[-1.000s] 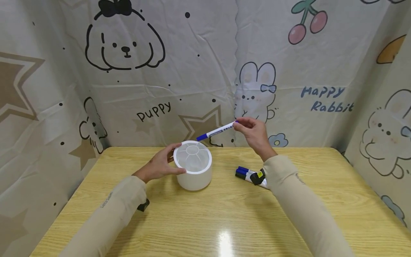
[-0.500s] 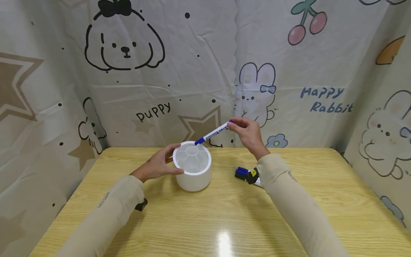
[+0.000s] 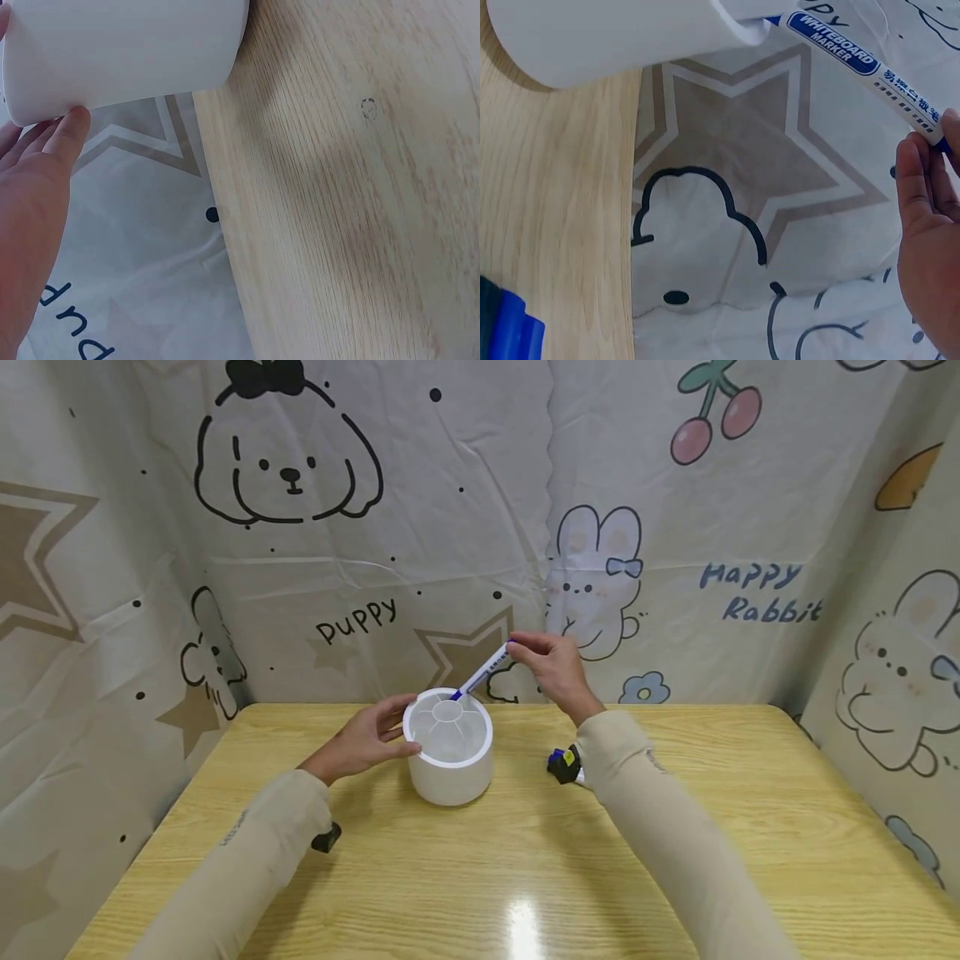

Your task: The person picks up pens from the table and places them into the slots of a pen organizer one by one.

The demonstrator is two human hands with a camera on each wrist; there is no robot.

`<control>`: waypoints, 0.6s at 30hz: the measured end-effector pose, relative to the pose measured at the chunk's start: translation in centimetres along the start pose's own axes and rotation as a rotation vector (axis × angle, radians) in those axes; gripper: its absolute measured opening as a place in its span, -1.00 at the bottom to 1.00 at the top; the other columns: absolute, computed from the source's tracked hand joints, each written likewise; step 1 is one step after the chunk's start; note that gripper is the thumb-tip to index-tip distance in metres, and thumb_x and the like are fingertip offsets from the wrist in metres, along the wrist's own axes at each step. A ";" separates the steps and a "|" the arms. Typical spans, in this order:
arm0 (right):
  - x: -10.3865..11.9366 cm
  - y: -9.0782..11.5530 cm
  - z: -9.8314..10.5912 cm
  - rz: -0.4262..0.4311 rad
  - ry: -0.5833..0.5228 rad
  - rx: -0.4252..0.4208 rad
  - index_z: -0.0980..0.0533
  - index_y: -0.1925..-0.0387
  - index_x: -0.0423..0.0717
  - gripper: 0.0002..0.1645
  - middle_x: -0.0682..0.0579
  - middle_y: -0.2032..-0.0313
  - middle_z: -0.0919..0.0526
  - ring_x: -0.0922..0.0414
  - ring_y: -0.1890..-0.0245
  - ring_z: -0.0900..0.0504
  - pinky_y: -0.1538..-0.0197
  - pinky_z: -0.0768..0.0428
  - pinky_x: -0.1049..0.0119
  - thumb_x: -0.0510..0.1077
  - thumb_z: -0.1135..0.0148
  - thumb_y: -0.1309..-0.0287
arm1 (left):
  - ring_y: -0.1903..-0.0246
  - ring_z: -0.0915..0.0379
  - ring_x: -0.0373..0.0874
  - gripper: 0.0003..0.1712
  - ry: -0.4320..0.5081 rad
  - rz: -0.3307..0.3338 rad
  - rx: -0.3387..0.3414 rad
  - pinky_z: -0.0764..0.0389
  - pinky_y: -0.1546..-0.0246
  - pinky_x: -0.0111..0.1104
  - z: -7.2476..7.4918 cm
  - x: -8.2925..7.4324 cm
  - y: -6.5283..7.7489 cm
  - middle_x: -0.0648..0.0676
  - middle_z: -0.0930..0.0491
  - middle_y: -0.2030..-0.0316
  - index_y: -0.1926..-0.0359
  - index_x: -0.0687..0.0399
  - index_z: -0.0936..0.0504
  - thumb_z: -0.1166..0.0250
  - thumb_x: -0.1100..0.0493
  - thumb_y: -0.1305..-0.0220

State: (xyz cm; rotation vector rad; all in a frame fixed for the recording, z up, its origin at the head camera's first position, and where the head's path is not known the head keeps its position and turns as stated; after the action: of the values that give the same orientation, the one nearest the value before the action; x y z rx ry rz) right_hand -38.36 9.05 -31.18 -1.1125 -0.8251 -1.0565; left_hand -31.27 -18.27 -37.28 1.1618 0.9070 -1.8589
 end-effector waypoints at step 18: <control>0.8 0.3 -3.0 0.053 -0.015 0.058 -0.64 -0.02 -0.34 -0.67 -0.20 0.07 -0.73 -0.06 0.06 -0.70 -0.08 -0.68 0.14 -0.22 -0.32 -0.30 | -0.41 -0.12 0.28 -0.10 0.015 0.012 -0.008 -0.34 -0.36 -0.14 -0.3 -0.2 0.0 0.43 -0.14 -0.43 -0.46 0.48 -0.10 -0.40 0.44 -0.20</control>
State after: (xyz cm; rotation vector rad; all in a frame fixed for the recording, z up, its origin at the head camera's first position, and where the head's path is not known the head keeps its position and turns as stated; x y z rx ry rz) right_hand -37.75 6.01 -31.30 -1.0894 -0.8288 -0.9751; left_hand -31.06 -17.96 -37.20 1.1750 0.9126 -1.8379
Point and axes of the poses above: each hand's wrist, its own y-axis away from the middle knuckle, its own z-axis out of the back of the hand, x = y × z, the point moved 5 cm from there along -y, towards the middle knuckle
